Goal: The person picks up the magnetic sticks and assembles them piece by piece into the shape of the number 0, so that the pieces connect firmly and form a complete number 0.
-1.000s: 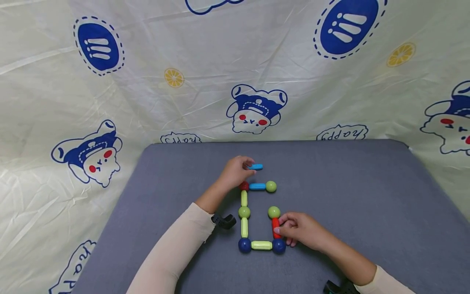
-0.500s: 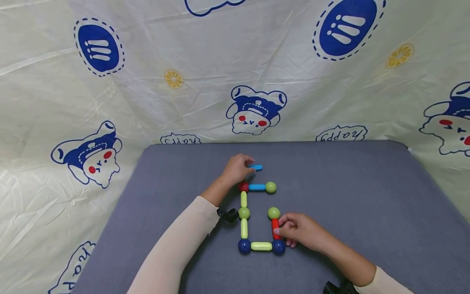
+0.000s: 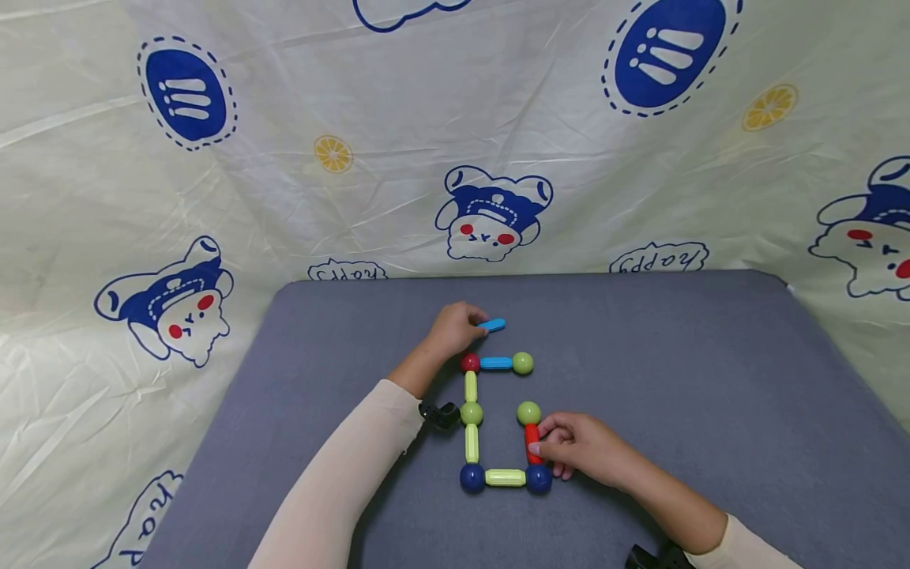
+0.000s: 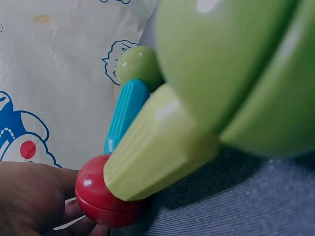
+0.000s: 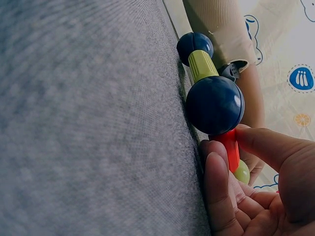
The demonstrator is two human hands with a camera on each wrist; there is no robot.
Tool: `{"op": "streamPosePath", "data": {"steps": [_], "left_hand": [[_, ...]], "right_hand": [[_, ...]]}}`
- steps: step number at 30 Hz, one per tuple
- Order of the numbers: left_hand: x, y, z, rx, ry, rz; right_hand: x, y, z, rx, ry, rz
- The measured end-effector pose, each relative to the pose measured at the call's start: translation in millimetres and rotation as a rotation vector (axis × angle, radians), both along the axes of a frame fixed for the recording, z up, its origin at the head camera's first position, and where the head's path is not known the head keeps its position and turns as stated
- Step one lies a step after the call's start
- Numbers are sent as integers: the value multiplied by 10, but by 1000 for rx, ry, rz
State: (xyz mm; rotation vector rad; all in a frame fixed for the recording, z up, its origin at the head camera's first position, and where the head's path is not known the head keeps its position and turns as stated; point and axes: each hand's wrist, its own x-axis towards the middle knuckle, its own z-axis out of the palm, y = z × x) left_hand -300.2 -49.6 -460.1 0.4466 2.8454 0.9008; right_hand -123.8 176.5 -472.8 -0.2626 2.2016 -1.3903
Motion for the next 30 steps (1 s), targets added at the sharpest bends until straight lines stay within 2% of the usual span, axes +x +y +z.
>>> {"op": "streamPosePath", "data": {"steps": [4,7,12,18,24,30], "left_hand": [[1,-20,-18,6,7,9],[10,-46,-25,67,-25,31],[46,-82,37,294,-158,78],[109,-85,125,524,-318,71],[232,-92,179,625,-437,57],[402,-76,243,640,-483,8]], "right_hand": [[-3,-3,1,5,-2,-2],[-5,-4,2,4,-4,0],[-2,-2,2,0,-6,-2],[-4,1,-4,-3,-5,-6],[-7,4,-8,-4,-3,-3],[-13,1,-17,-4,0,3]]}}
